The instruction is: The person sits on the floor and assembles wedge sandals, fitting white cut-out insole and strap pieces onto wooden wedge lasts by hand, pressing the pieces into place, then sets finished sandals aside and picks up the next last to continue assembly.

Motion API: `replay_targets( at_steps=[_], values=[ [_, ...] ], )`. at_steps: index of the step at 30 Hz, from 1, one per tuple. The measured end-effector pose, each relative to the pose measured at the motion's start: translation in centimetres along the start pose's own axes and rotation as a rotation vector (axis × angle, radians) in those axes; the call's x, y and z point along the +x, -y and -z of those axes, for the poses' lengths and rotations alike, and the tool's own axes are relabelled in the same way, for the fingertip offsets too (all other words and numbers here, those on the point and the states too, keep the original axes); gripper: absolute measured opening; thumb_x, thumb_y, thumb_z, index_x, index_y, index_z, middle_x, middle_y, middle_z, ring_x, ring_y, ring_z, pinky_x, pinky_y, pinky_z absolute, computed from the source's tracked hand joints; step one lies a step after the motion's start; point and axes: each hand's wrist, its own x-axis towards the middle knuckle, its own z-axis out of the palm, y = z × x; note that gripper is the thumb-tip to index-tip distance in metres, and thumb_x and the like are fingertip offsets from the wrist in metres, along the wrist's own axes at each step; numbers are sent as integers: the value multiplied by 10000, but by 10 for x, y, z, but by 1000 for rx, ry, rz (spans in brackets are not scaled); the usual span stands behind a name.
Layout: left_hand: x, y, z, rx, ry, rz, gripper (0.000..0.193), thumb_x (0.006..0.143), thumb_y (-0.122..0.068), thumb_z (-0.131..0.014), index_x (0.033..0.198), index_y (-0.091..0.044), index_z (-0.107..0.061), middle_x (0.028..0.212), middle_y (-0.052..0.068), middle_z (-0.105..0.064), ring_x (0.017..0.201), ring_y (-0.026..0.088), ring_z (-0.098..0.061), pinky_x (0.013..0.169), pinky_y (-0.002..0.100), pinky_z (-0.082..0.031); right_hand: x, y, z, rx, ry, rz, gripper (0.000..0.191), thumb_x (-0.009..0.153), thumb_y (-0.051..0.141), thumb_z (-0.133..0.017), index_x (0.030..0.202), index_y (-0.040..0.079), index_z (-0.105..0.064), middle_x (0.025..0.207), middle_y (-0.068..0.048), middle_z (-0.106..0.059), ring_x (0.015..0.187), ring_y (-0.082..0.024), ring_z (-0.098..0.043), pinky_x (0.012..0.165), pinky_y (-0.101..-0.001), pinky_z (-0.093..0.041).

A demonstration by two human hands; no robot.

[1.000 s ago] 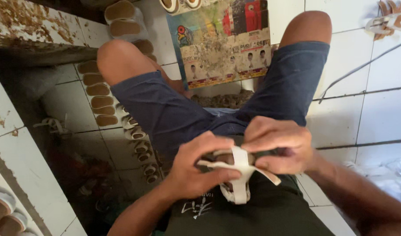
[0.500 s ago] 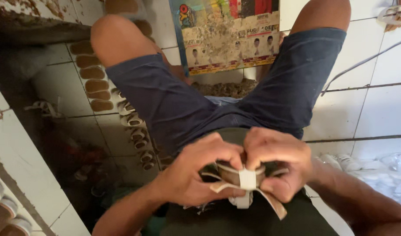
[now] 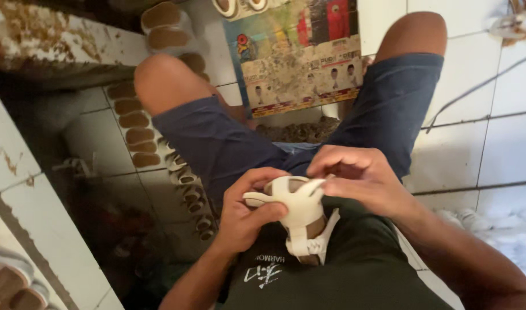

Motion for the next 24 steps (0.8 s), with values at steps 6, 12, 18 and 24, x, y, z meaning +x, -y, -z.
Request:
replay_targets(
  at_steps=[6,12,18,24],
  values=[
    [-3,13,6,-154,1,-71,483,923,-104,-812,1335,36,-602,1281,168,-706,1165,212,-689,1032,350,-555,10,-10,1,-93,-57,-51,105,949,1,-705,996,-79,-753,999,-118,-726,890,-138,-679,770,-277,-553],
    [-5,20,9,-217,34,-65,525,918,-125,-845,1359,27,-605,1330,191,-684,1170,243,-687,1033,391,-558,3,-29,-5,-39,97,-117,200,1121,146,-627,1133,-53,-640,1031,-101,-597,941,-150,-547,846,-292,-468],
    [-1,2,2,26,215,-242,490,913,-158,-856,1342,-5,-676,1183,183,-760,1036,249,-707,924,371,-582,22,-38,-19,527,373,-181,883,914,363,-824,1579,109,-303,1516,-116,-476,1421,-255,-482,1194,-434,-399],
    [-2,-25,-6,325,275,-361,457,881,-129,-875,1286,-29,-690,1157,116,-759,913,179,-674,817,312,-533,39,-6,-25,445,548,-296,1163,827,528,-836,1684,146,-149,1603,-171,-411,1491,-321,-404,1233,-474,-310]
  ],
)
